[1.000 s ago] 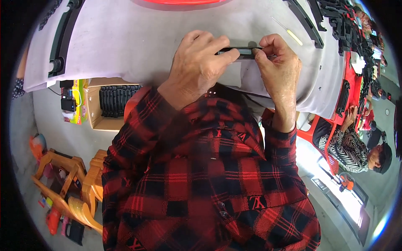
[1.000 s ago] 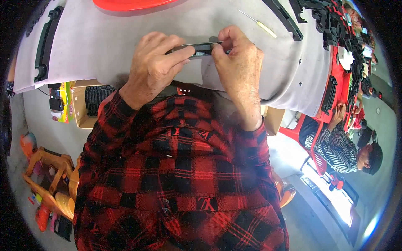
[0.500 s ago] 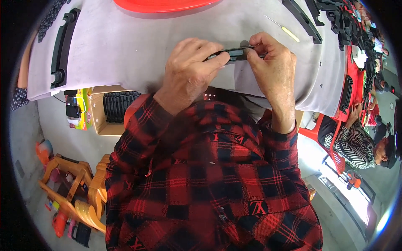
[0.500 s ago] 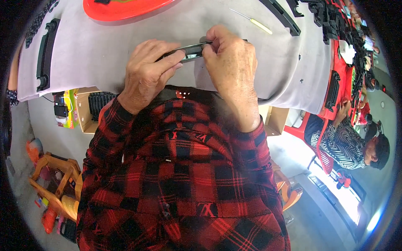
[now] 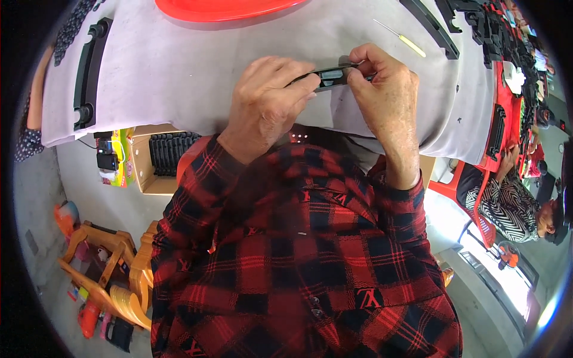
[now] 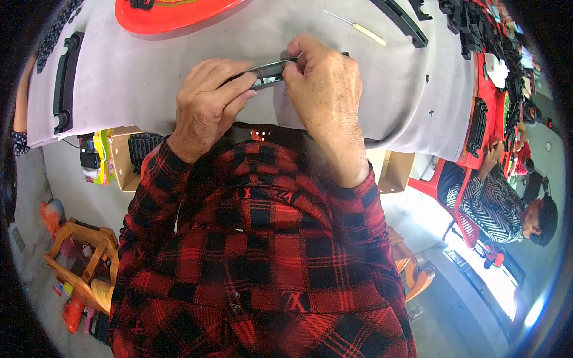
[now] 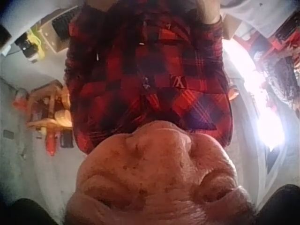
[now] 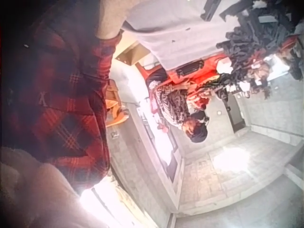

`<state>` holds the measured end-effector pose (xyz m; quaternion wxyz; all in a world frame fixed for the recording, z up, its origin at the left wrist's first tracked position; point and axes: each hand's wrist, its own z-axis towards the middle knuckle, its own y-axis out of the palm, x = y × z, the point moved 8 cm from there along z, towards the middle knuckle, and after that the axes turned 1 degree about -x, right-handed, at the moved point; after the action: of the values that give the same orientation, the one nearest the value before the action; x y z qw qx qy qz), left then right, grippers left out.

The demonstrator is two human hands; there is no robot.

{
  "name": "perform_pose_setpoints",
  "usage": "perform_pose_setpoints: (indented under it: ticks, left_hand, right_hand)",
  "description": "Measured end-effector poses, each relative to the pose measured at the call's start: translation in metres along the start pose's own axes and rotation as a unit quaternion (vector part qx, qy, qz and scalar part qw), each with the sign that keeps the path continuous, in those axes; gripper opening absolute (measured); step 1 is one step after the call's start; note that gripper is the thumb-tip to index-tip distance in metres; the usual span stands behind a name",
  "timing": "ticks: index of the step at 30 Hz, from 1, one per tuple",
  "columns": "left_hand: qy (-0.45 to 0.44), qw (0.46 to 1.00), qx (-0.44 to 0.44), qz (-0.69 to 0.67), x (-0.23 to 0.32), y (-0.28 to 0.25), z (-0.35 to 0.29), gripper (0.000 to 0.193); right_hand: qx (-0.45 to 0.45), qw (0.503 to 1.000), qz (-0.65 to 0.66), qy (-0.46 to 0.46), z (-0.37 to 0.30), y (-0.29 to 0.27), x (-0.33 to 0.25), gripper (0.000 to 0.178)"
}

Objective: The person assembles levels by inserting spirit level vials into the slots of black frames and pressing them into place by hand.

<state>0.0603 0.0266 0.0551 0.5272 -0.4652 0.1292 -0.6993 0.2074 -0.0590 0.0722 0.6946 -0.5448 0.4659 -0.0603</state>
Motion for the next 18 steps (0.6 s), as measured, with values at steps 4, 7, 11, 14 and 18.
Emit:
perform_pose_setpoints:
  ticks: [4, 7, 11, 14, 18]
  left_hand:
    - [0.007, 1.0, 0.01, 0.014, 0.001, 0.0, 0.002, 0.024]
    - [0.023, 0.999, 0.02, 0.037, 0.004, 0.0, 0.0, 0.029]
    - [0.032, 0.998, -0.001, 0.06, 0.007, 0.007, 0.003, 0.034]
    - [0.036, 0.997, -0.047, 0.051, 0.007, 0.005, 0.01, 0.031]
    - [0.063, 0.995, -0.047, 0.054, 0.008, 0.005, 0.015, 0.035]
  right_hand:
    - [-0.003, 1.0, -0.019, -0.011, 0.002, 0.001, -0.002, 0.017]
    - [0.004, 0.999, -0.041, -0.022, 0.0, 0.0, -0.008, 0.018]
    - [0.0, 0.999, -0.041, -0.005, 0.001, -0.001, -0.005, 0.018]
    - [0.01, 1.0, -0.024, -0.011, 0.001, 0.0, -0.002, 0.019]
    - [0.014, 1.0, 0.005, 0.006, -0.002, 0.0, 0.0, 0.02]
